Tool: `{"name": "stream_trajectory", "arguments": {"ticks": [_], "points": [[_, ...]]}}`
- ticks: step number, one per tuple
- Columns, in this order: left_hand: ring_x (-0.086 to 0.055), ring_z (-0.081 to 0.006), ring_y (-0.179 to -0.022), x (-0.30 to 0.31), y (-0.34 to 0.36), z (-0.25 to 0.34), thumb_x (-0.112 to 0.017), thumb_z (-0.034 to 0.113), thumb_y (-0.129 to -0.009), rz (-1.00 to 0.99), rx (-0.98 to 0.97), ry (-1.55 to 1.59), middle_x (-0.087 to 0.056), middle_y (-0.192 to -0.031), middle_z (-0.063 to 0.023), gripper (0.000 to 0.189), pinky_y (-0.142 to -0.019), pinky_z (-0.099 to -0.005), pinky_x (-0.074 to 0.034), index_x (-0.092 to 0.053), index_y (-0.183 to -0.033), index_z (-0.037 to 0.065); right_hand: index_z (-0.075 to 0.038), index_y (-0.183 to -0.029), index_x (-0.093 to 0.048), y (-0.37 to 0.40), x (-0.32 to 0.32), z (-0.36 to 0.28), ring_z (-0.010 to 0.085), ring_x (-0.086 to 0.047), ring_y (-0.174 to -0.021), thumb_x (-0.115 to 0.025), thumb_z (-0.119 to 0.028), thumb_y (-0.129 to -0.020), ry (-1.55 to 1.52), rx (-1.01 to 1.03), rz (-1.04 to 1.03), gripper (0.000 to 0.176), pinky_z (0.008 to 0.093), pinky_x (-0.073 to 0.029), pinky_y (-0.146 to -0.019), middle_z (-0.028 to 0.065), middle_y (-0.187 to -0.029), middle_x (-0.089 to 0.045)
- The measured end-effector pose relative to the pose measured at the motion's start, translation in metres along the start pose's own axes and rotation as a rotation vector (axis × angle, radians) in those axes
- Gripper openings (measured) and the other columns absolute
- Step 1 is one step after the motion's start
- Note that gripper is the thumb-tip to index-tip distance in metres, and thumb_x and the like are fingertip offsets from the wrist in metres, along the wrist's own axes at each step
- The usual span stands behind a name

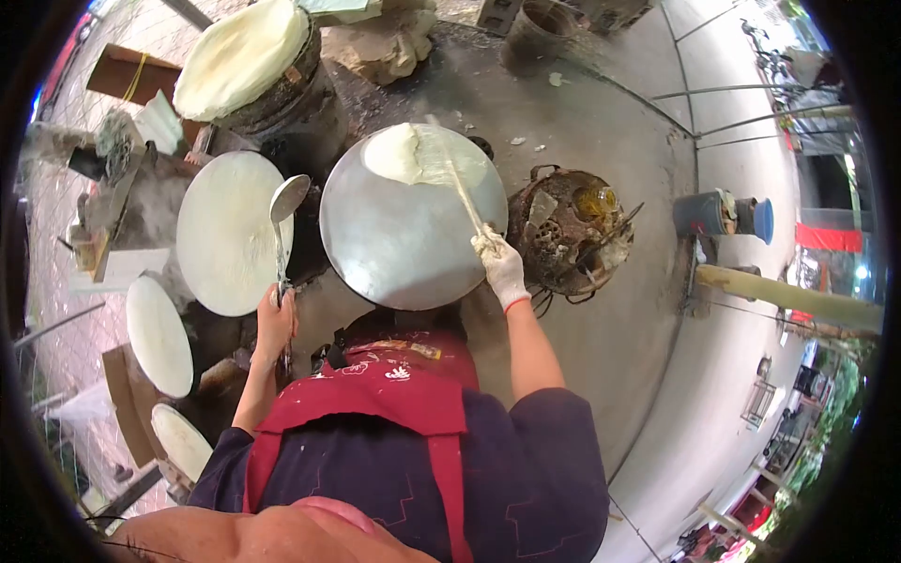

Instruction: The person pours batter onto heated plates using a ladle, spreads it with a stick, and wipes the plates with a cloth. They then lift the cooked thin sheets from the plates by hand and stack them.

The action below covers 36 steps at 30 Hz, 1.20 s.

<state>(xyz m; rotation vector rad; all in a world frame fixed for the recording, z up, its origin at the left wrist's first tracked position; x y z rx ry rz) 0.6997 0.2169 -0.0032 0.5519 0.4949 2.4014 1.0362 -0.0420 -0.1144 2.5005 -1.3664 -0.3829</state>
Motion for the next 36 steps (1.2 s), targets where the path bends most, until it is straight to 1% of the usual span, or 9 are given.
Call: {"name": "stream_trajectory", "arguments": {"ticks": [2, 4, 10, 19, 20, 22, 26, 33, 36], "points": [[-0.04, -0.0056, -0.037, -0.01, 0.007, -0.003, -0.048, 0.011, -0.096, 0.04, 0.018, 0.019, -0.041, -0.054, 0.0034, 0.014, -0.035, -0.0241, -0.031, -0.047, -0.083, 0.006, 0.0, -0.113, -0.064, 0.007, -0.031, -0.023, 0.0015, -0.048, -0.061, -0.059, -0.003, -0.087, 0.144, -0.142, -0.208, 0.026, 0.0165, -0.039, -0.053, -0.0014, -0.093, -0.065], [-0.04, -0.005, -0.038, -0.018, 0.02, -0.006, -0.048, 0.011, -0.096, 0.068, 0.064, 0.075, -0.041, -0.054, 0.0038, 0.015, -0.034, -0.0234, -0.031, -0.046, -0.081, 0.007, 0.005, -0.118, -0.059, 0.005, -0.038, 0.002, 0.0095, -0.061, -0.089, -0.058, 0.003, -0.085, 0.028, -0.263, -0.288, 0.033, 0.0209, -0.048, -0.082, 0.0051, -0.103, -0.065], [-0.038, -0.0022, -0.04, -0.036, 0.041, -0.003, -0.049, 0.012, -0.096, 0.161, 0.079, 0.07, -0.04, -0.055, 0.0065, 0.015, -0.035, -0.021, -0.03, -0.047, -0.082, 0.008, 0.008, -0.119, -0.056, -0.057, 0.015, -0.028, 0.0107, -0.061, -0.086, -0.058, 0.002, -0.086, 0.039, -0.029, -0.255, 0.034, 0.0218, -0.05, -0.078, 0.0101, -0.102, -0.065], [-0.037, -0.0006, -0.042, -0.053, 0.067, -0.023, -0.049, 0.013, -0.096, 0.237, 0.157, 0.182, -0.041, -0.057, 0.0079, 0.014, -0.036, -0.0189, -0.028, -0.048, -0.082, 0.009, 0.008, -0.121, -0.056, -0.062, 0.002, -0.034, 0.0082, -0.058, -0.084, -0.054, 0.007, -0.083, 0.155, -0.185, -0.661, 0.038, 0.0196, -0.047, -0.074, 0.008, -0.111, -0.061], [-0.036, -0.0005, -0.042, -0.054, 0.07, -0.024, -0.049, 0.013, -0.096, 0.244, 0.168, 0.191, -0.041, -0.057, 0.0079, 0.014, -0.036, -0.0189, -0.028, -0.048, -0.082, 0.009, 0.01, -0.126, -0.051, -0.078, 0.002, -0.038, 0.011, -0.057, -0.089, -0.052, 0.01, -0.085, -0.337, -0.426, -0.71, 0.041, 0.0206, -0.048, -0.076, 0.0089, -0.113, -0.059], [-0.036, -0.0003, -0.042, -0.057, 0.074, -0.029, -0.049, 0.012, -0.096, 0.261, 0.175, 0.204, -0.04, -0.057, 0.008, 0.014, -0.036, -0.0186, -0.028, -0.048, -0.083, 0.009, 0.01, -0.126, -0.049, -0.104, 0.002, -0.059, 0.0099, -0.056, -0.089, -0.052, 0.008, -0.086, 0.129, -0.151, -0.528, 0.041, 0.019, -0.047, -0.075, 0.0083, -0.111, -0.057], [-0.036, -0.0004, -0.043, -0.061, 0.084, -0.03, -0.049, 0.011, -0.096, 0.302, 0.215, 0.226, -0.041, -0.058, 0.0074, 0.014, -0.037, -0.0192, -0.028, -0.048, -0.082, 0.009, 0.008, -0.12, -0.056, -0.081, -0.019, -0.033, 0.0057, -0.057, -0.082, -0.055, 0.001, -0.087, 0.233, -0.318, -0.867, 0.033, 0.0174, -0.045, -0.072, 0.0037, -0.104, -0.062], [-0.039, -0.0044, -0.05, -0.052, 0.081, -0.043, -0.051, 0.012, -0.094, 0.381, 0.18, 0.077, -0.045, -0.059, 0.0041, 0.019, -0.044, -0.0258, -0.033, -0.049, -0.078, 0.004, 0.011, -0.117, -0.057, -0.111, -0.022, -0.06, 0.0123, -0.06, -0.083, -0.053, 0.009, -0.086, -0.073, -0.378, -0.612, 0.031, 0.0211, -0.048, -0.075, 0.01, -0.099, -0.064], [-0.04, -0.0067, -0.052, -0.048, 0.059, -0.043, -0.052, 0.012, -0.093, 0.398, 0.128, -0.057, -0.044, -0.058, 0.0006, 0.019, -0.046, -0.0281, -0.034, -0.047, -0.078, 0.002, 0.009, -0.116, -0.059, -0.133, -0.028, -0.019, 0.0108, -0.059, -0.082, -0.055, 0.006, -0.087, -0.03, -0.563, -0.974, 0.03, 0.02, -0.048, -0.075, 0.0087, -0.101, -0.064]]}}
Point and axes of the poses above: each hand's wrist, its own y-axis away from the middle knuckle, its own x-axis out of the back of the hand, z = x × y, the point moved 5 cm from there along -y, towards the middle knuckle
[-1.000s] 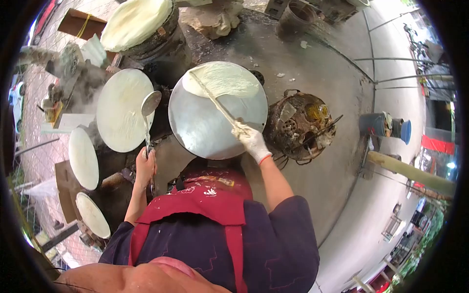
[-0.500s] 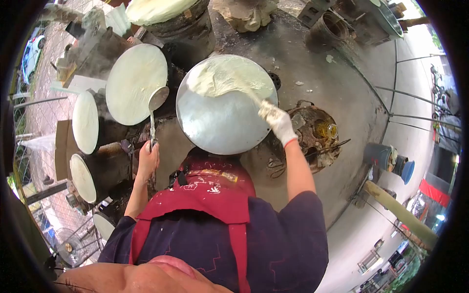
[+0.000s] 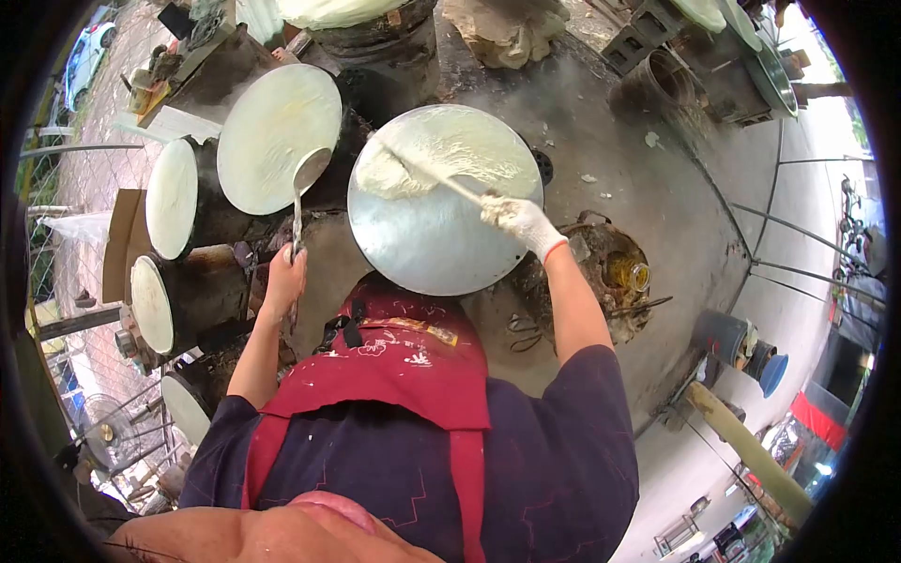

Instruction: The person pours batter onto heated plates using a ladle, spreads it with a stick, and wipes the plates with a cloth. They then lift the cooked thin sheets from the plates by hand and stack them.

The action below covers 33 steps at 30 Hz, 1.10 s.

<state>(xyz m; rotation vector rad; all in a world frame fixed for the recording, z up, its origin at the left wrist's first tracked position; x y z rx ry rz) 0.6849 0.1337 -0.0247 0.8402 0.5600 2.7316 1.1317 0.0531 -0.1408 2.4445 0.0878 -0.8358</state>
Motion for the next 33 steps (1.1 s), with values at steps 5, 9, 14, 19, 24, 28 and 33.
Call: {"name": "stream_trajectory", "arguments": {"ticks": [5, 9, 14, 19, 24, 28, 33], "points": [[-0.057, -0.0337, -0.064, -0.018, -0.036, 0.011, -0.055, 0.014, -0.091, 0.01, -0.228, -0.387, -0.056, -0.067, -0.0205, 0.019, -0.058, -0.0445, -0.042, -0.047, -0.083, -0.001, 0.009, -0.116, -0.058, 0.056, -0.03, -0.002, 0.0119, -0.06, -0.086, -0.056, 0.008, -0.087, 0.317, -0.084, 0.16, 0.03, 0.02, -0.049, -0.079, 0.0105, -0.108, -0.063], [-0.06, -0.0452, -0.075, -0.032, -0.04, 0.018, -0.056, 0.019, -0.09, -0.018, -0.296, -0.661, -0.061, -0.075, -0.0261, 0.021, -0.065, -0.0512, -0.046, -0.048, -0.092, -0.001, 0.009, -0.117, -0.057, 0.036, 0.011, -0.014, 0.0137, -0.061, -0.088, -0.056, 0.009, -0.086, 0.237, 0.246, 0.346, 0.031, 0.0207, -0.049, -0.079, 0.0105, -0.108, -0.063], [-0.062, -0.0439, -0.072, -0.027, -0.005, 0.009, -0.055, 0.02, -0.09, -0.106, -0.255, -0.918, -0.061, -0.074, -0.0267, 0.023, -0.064, -0.0527, -0.049, -0.046, -0.096, 0.0, 0.007, -0.122, -0.055, 0.013, -0.022, 0.006, 0.0081, -0.057, -0.079, -0.052, 0.004, -0.089, 0.147, -0.082, 0.057, 0.033, 0.0179, -0.046, -0.069, 0.0059, -0.095, -0.063], [-0.062, -0.0422, -0.061, -0.013, 0.067, -0.032, -0.051, 0.022, -0.091, -0.238, -0.282, -0.976, -0.061, -0.065, -0.0223, 0.021, -0.057, -0.0522, -0.05, -0.044, -0.098, 0.003, 0.009, -0.115, -0.058, 0.074, -0.038, 0.051, 0.008, -0.057, -0.076, -0.063, 0.0, -0.084, 0.241, -0.126, 0.095, 0.032, 0.0194, -0.045, -0.065, 0.0052, -0.094, -0.063], [-0.062, -0.0431, -0.07, -0.025, 0.093, -0.042, -0.048, 0.023, -0.092, -0.486, -0.262, -0.829, -0.062, -0.07, -0.0234, 0.021, -0.061, -0.0507, -0.05, -0.048, -0.095, 0.002, 0.0, -0.129, -0.052, 0.143, -0.077, 0.123, 0.0066, -0.049, -0.056, -0.06, -0.002, -0.084, -0.128, -0.049, 0.364, 0.045, 0.0209, -0.039, -0.046, 0.0009, -0.077, -0.057], [-0.062, -0.0401, -0.069, 0.021, 0.074, -0.014, -0.056, 0.015, -0.089, -0.504, -0.324, -0.336, -0.062, -0.073, -0.0214, 0.015, -0.063, -0.044, -0.047, -0.055, -0.099, 0.004, -0.009, -0.102, -0.062, 0.095, -0.206, 0.151, 0.0058, -0.036, -0.041, -0.062, -0.021, -0.09, -0.305, 0.023, 0.263, 0.017, 0.0222, -0.027, -0.036, -0.0058, -0.056, -0.043], [-0.042, -0.0025, -0.056, 0.095, 0.06, -0.029, -0.052, 0.009, -0.095, -0.269, -0.28, 0.117, -0.046, -0.063, 0.003, 0.007, -0.047, -0.0221, -0.034, -0.053, -0.093, 0.003, -0.012, -0.088, -0.062, -0.035, -0.297, 0.183, 0.0071, -0.043, -0.04, -0.067, -0.031, -0.087, -0.17, 0.11, 0.677, 0.019, 0.0251, -0.033, -0.036, -0.0036, -0.057, -0.049]]}}
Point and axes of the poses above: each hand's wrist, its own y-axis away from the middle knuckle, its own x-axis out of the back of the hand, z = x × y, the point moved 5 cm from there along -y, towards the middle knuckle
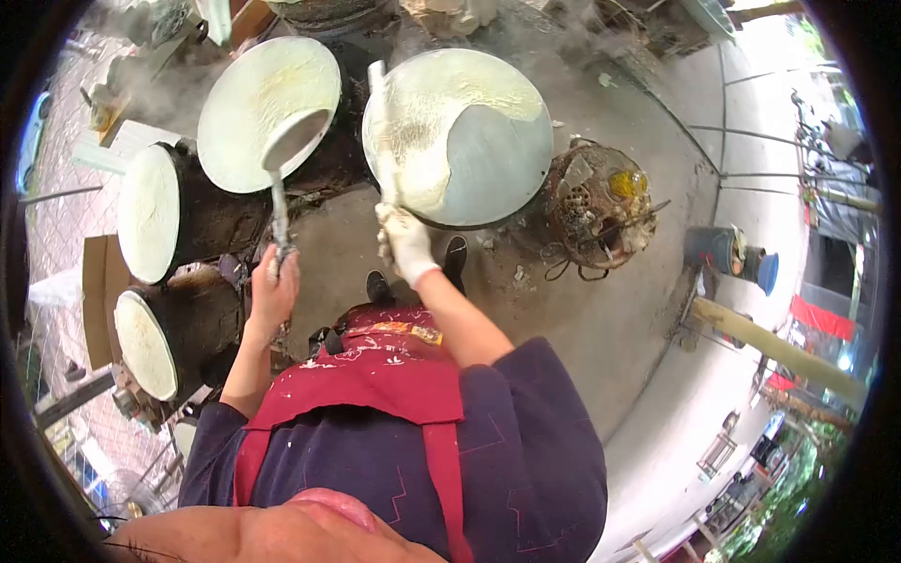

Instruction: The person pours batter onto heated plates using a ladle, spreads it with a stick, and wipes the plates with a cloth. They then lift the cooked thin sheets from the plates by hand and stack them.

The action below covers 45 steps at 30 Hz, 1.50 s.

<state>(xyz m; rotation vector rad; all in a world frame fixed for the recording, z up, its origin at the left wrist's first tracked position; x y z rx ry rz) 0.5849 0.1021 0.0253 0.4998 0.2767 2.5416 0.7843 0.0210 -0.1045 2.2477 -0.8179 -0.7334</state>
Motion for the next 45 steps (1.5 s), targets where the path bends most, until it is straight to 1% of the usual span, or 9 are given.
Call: {"name": "stream_trajectory", "arguments": {"ticks": [6, 10, 15, 24, 28, 33, 34, 37, 45], "points": [[-0.038, 0.0024, -0.05, 0.052, 0.029, -0.058, -0.05, 0.011, -0.097, -0.045, 0.067, 0.128, -0.043, -0.065, 0.0099, 0.004, -0.042, -0.0151, -0.029, -0.052, -0.095, 0.008, -0.016, -0.084, -0.063, -0.05, 0.081, 0.058, 0.0097, -0.046, -0.044, -0.061, -0.032, -0.087, 0.595, 0.403, 0.597, 0.017, 0.027, -0.036, -0.038, -0.0039, -0.056, -0.051], [-0.039, 0.0018, -0.055, 0.063, 0.051, -0.065, -0.048, 0.007, -0.096, -0.01, 0.107, 0.108, -0.044, -0.066, 0.0078, 0.008, -0.045, -0.0166, -0.031, -0.051, -0.089, 0.004, -0.016, -0.072, -0.052, 0.012, 0.078, 0.018, 0.0114, -0.042, -0.033, -0.058, -0.039, -0.09, -0.184, 0.078, 0.445, 0.029, 0.0305, -0.03, -0.03, 0.0, -0.055, -0.053], [-0.042, 0.0024, -0.054, 0.049, 0.063, -0.054, -0.047, 0.008, -0.096, 0.038, 0.143, 0.245, -0.046, -0.067, 0.0083, 0.006, -0.044, -0.015, -0.032, -0.051, -0.091, 0.006, -0.009, -0.093, -0.062, 0.0, 0.08, 0.044, 0.0369, -0.063, -0.086, -0.052, -0.044, -0.088, 1.04, 0.501, 0.386, 0.036, 0.0461, -0.048, -0.076, 0.0214, -0.081, -0.064], [-0.042, 0.0024, -0.051, -0.005, 0.075, -0.033, -0.046, 0.008, -0.097, 0.097, 0.172, 0.278, -0.047, -0.068, 0.0085, 0.006, -0.042, -0.0133, -0.033, -0.051, -0.094, 0.007, -0.004, -0.082, -0.062, 0.036, 0.154, -0.028, 0.0173, -0.053, -0.04, -0.056, -0.038, -0.09, 0.29, 0.173, 0.26, 0.035, 0.0339, -0.04, -0.038, 0.0122, -0.053, -0.054], [-0.041, 0.002, -0.05, -0.035, 0.079, -0.023, -0.046, 0.009, -0.097, 0.119, 0.191, 0.258, -0.045, -0.067, 0.0085, 0.006, -0.041, -0.0142, -0.032, -0.051, -0.094, 0.007, -0.01, -0.094, -0.063, 0.034, 0.181, -0.007, 0.0432, -0.061, -0.088, -0.054, -0.053, -0.085, 1.193, 0.324, 0.232, 0.045, 0.053, -0.046, -0.076, 0.0251, -0.088, -0.064], [-0.039, 0.0018, -0.049, -0.073, 0.085, -0.007, -0.046, 0.01, -0.098, 0.146, 0.201, 0.255, -0.043, -0.066, 0.0087, 0.007, -0.04, -0.0148, -0.032, -0.051, -0.094, 0.007, -0.006, -0.084, -0.065, 0.0, 0.254, -0.084, 0.0354, -0.062, -0.072, -0.056, -0.039, -0.089, 1.031, 0.585, 0.372, 0.034, 0.0428, -0.048, -0.062, 0.0205, -0.076, -0.064], [-0.038, 0.0018, -0.049, -0.081, 0.085, -0.003, -0.045, 0.01, -0.098, 0.143, 0.21, 0.244, -0.043, -0.065, 0.0087, 0.008, -0.04, -0.0148, -0.031, -0.051, -0.093, 0.007, -0.005, -0.085, -0.065, 0.004, 0.252, -0.09, 0.0378, -0.061, -0.073, -0.057, -0.038, -0.089, 0.706, 0.178, 0.273, 0.034, 0.0434, -0.047, -0.062, 0.0215, -0.078, -0.064], [-0.038, 0.0014, -0.047, -0.1, 0.087, 0.004, -0.045, 0.011, -0.098, 0.174, 0.211, 0.215, -0.043, -0.063, 0.0083, 0.008, -0.039, -0.0154, -0.03, -0.051, -0.093, 0.007, -0.004, -0.087, -0.065, 0.02, 0.243, -0.062, 0.0399, -0.062, -0.074, -0.057, -0.037, -0.089, 0.874, 0.657, -0.02, 0.034, 0.0451, -0.047, -0.064, 0.0223, -0.081, -0.064], [-0.034, -0.0024, -0.038, -0.132, 0.094, 0.019, -0.047, 0.017, -0.099, 0.257, 0.238, 0.143, -0.039, -0.055, 0.0061, 0.013, -0.033, -0.0196, -0.028, -0.049, -0.089, 0.007, -0.004, -0.086, -0.061, -0.031, 0.315, -0.15, 0.0436, -0.06, -0.081, -0.053, -0.045, -0.089, 1.203, 0.591, 0.307, 0.042, 0.0512, -0.047, -0.068, 0.0251, -0.082, -0.063]]}}
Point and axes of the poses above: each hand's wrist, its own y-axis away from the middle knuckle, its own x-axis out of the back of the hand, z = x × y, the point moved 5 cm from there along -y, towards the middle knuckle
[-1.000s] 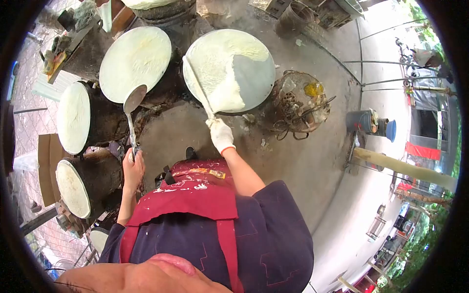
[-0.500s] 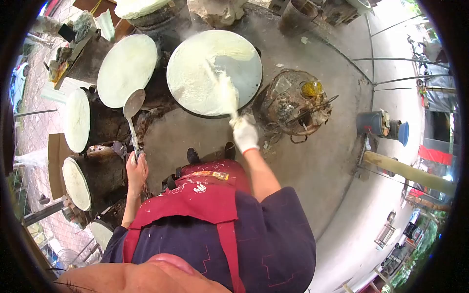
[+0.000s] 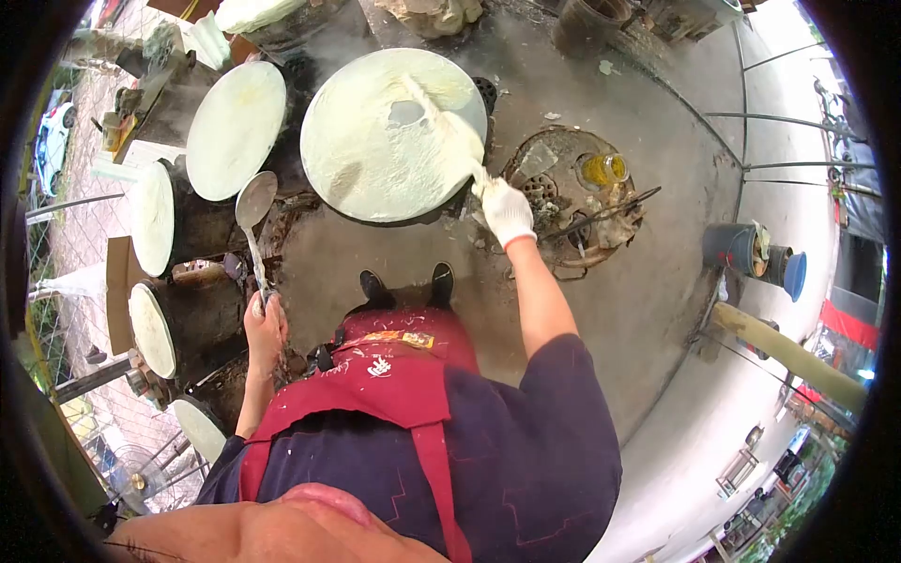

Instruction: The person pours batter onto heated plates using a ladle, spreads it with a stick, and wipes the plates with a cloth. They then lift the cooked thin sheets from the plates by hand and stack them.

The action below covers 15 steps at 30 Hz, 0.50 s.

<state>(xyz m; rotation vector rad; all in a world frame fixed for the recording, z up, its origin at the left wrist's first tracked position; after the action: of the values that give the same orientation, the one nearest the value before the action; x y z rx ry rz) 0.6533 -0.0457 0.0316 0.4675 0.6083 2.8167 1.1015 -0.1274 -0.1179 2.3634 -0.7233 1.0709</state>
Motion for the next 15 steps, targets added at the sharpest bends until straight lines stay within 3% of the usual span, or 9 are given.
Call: {"name": "stream_trajectory", "arguments": {"ticks": [2, 4, 5, 6, 9, 11, 12, 14, 15], "points": [[-0.034, -0.0025, -0.038, -0.005, -0.001, 0.001, -0.047, 0.017, -0.099, -0.026, -0.039, -0.03, -0.039, -0.054, 0.0061, 0.014, -0.033, -0.0196, -0.028, -0.049, -0.089, 0.007, -0.003, -0.087, -0.062, -0.001, 0.011, -0.026, 0.043, -0.06, -0.083, -0.053, -0.045, -0.088, -0.127, 0.068, -0.056, 0.043, 0.0489, -0.048, -0.071, 0.0239, -0.085, -0.063], [-0.034, -0.0026, -0.038, -0.011, -0.004, 0.004, -0.047, 0.017, -0.099, -0.043, -0.058, -0.037, -0.039, -0.054, 0.0059, 0.014, -0.033, -0.0196, -0.028, -0.049, -0.089, 0.007, -0.004, -0.089, -0.063, 0.028, -0.021, -0.009, 0.0423, -0.06, -0.083, -0.052, -0.045, -0.089, -0.357, 0.118, -0.159, 0.042, 0.0464, -0.048, -0.073, 0.0226, -0.086, -0.064], [-0.035, -0.0027, -0.038, -0.011, -0.002, 0.006, -0.047, 0.017, -0.099, -0.039, -0.048, -0.03, -0.039, -0.054, 0.0058, 0.014, -0.033, -0.0196, -0.028, -0.048, -0.088, 0.007, -0.001, -0.102, -0.067, 0.046, -0.043, 0.012, 0.0169, -0.066, -0.081, -0.06, -0.034, -0.09, -0.399, -0.004, -0.288, 0.036, 0.0316, -0.049, -0.069, 0.0116, -0.086, -0.07], [-0.035, -0.0028, -0.038, -0.013, -0.003, 0.007, -0.047, 0.016, -0.099, -0.033, -0.045, -0.019, -0.04, -0.054, 0.0057, 0.014, -0.033, -0.0196, -0.028, -0.048, -0.088, 0.007, -0.001, -0.111, -0.064, 0.06, -0.046, 0.022, 0.0191, -0.067, -0.088, -0.057, -0.037, -0.092, -0.309, 0.116, -0.222, 0.041, 0.0293, -0.05, -0.079, 0.0138, -0.094, -0.07], [-0.035, -0.0029, -0.038, -0.014, 0.001, 0.012, -0.047, 0.016, -0.099, -0.023, -0.027, -0.085, -0.04, -0.055, 0.0052, 0.015, -0.034, -0.0192, -0.029, -0.048, -0.087, 0.007, -0.005, -0.126, -0.056, 0.033, -0.001, 0.018, 0.0227, -0.065, -0.1, -0.051, -0.039, -0.095, -0.117, -0.093, -0.227, 0.046, 0.0298, -0.048, -0.09, 0.0173, -0.109, -0.066], [-0.035, -0.0031, -0.039, -0.012, 0.003, 0.01, -0.046, 0.016, -0.099, -0.01, -0.025, -0.116, -0.04, -0.055, 0.0048, 0.015, -0.034, -0.0195, -0.029, -0.047, -0.086, 0.007, -0.007, -0.13, -0.051, -0.026, 0.003, 0.029, 0.0324, -0.063, -0.101, -0.05, -0.046, -0.093, -0.14, -0.045, -0.175, 0.054, 0.0375, -0.051, -0.084, 0.0207, -0.108, -0.064], [-0.035, -0.0032, -0.039, -0.01, 0.003, 0.007, -0.046, 0.016, -0.099, 0.0, -0.032, -0.129, -0.04, -0.055, 0.0046, 0.016, -0.034, -0.0197, -0.029, -0.047, -0.086, 0.007, -0.012, -0.131, -0.05, -0.054, 0.017, 0.012, 0.0379, -0.062, -0.095, -0.049, -0.053, -0.091, 0.113, 0.068, -0.161, 0.058, 0.0436, -0.05, -0.079, 0.0228, -0.103, -0.064], [-0.036, -0.0035, -0.039, -0.009, 0.006, 0.005, -0.046, 0.016, -0.099, 0.014, -0.031, -0.142, -0.04, -0.055, 0.0043, 0.016, -0.035, -0.0202, -0.029, -0.047, -0.086, 0.007, -0.017, -0.128, -0.051, -0.122, 0.018, -0.003, 0.0415, -0.061, -0.092, -0.041, -0.057, -0.089, 0.26, 0.037, -0.188, 0.056, 0.0498, -0.047, -0.078, 0.0241, -0.1, -0.063], [-0.036, -0.0036, -0.039, -0.009, 0.008, 0.005, -0.046, 0.016, -0.099, 0.018, -0.027, -0.143, -0.04, -0.055, 0.0041, 0.016, -0.035, -0.0204, -0.029, -0.047, -0.086, 0.007, -0.014, -0.114, -0.06, -0.145, 0.018, -0.016, 0.0409, -0.062, -0.089, -0.042, -0.051, -0.089, 0.279, 0.086, -0.1, 0.049, 0.0503, -0.047, -0.077, 0.024, -0.096, -0.064]]}}
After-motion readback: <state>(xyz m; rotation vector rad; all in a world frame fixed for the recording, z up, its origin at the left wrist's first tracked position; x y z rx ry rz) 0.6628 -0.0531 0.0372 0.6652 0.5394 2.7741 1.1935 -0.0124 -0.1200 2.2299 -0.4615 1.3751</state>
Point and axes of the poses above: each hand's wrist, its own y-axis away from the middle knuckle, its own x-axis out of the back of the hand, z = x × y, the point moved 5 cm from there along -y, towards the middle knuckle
